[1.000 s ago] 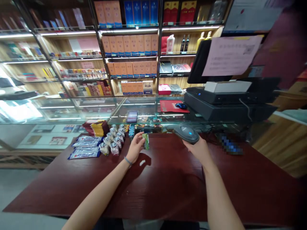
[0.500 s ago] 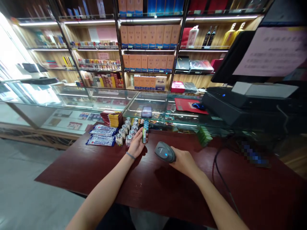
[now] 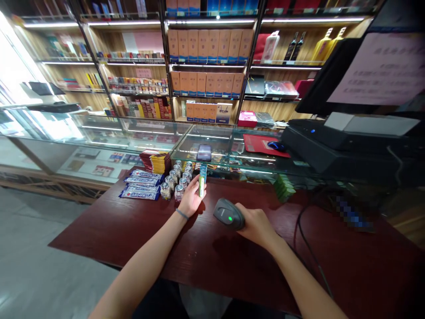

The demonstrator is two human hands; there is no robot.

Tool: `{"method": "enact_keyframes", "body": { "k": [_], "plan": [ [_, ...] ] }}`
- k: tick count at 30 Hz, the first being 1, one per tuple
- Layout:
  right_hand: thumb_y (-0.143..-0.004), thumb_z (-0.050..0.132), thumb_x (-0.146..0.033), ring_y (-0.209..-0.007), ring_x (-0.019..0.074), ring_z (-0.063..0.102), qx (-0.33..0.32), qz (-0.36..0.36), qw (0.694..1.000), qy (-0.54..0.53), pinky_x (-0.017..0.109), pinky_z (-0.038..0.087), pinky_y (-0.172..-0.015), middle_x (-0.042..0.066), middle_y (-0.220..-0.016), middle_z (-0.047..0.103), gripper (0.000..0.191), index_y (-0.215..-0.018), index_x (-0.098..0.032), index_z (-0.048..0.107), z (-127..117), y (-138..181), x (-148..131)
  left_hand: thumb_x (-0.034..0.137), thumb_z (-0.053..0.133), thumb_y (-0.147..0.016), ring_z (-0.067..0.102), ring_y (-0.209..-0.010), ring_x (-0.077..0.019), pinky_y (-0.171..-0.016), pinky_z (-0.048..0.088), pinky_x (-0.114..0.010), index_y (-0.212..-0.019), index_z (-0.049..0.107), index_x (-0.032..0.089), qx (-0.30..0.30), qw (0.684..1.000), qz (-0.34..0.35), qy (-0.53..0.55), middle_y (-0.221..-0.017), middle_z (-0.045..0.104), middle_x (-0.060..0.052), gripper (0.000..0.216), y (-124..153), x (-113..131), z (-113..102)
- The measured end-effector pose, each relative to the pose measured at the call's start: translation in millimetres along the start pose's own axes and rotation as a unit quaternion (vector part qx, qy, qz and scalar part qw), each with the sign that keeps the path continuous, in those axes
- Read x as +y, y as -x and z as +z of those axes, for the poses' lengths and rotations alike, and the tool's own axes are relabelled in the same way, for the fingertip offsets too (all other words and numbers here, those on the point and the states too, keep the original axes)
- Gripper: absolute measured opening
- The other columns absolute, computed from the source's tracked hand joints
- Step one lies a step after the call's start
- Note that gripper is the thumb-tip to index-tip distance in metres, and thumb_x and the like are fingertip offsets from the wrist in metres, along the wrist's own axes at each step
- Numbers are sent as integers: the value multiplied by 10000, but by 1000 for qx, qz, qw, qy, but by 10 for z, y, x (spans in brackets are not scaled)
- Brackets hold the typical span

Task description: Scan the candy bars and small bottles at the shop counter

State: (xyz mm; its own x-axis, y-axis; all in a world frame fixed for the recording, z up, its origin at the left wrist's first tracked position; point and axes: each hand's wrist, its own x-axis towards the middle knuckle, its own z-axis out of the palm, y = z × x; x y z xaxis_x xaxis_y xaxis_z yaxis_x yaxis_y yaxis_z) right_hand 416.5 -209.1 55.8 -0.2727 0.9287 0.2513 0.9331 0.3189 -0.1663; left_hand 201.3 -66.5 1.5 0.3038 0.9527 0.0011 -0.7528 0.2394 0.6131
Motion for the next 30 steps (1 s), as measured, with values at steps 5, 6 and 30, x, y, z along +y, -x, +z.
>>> {"method": "enact_keyframes", "body": {
  "k": [5,6,30],
  "plan": [
    [-700,660,-241,-720,276,740,29,20,999,-6,277,342,-549,21,-786,755,343,-1020,-230,537,5,-8,58,209,717,-840,650,-915,-146,-750,527,-263,-1341,566,290,4,999,7,-38,-1064,676,-32,530,74,29,61],
    [-706,663,-251,-709,279,740,39,31,999,-5,279,347,-546,23,-771,753,335,-1018,-229,542,12,-11,81,217,718,-840,649,-919,-147,-751,530,-267,-1357,555,300,1,999,7,-46,-1067,673,-31,549,91,30,79],
    [-770,644,-343,-664,274,721,167,67,983,35,280,392,-555,29,-701,738,207,-938,-235,592,-382,58,637,180,764,-727,663,-969,-188,-909,519,-355,-1122,567,208,5,916,159,-369,-1068,654,-69,442,-17,-634,430]
  ]
}}
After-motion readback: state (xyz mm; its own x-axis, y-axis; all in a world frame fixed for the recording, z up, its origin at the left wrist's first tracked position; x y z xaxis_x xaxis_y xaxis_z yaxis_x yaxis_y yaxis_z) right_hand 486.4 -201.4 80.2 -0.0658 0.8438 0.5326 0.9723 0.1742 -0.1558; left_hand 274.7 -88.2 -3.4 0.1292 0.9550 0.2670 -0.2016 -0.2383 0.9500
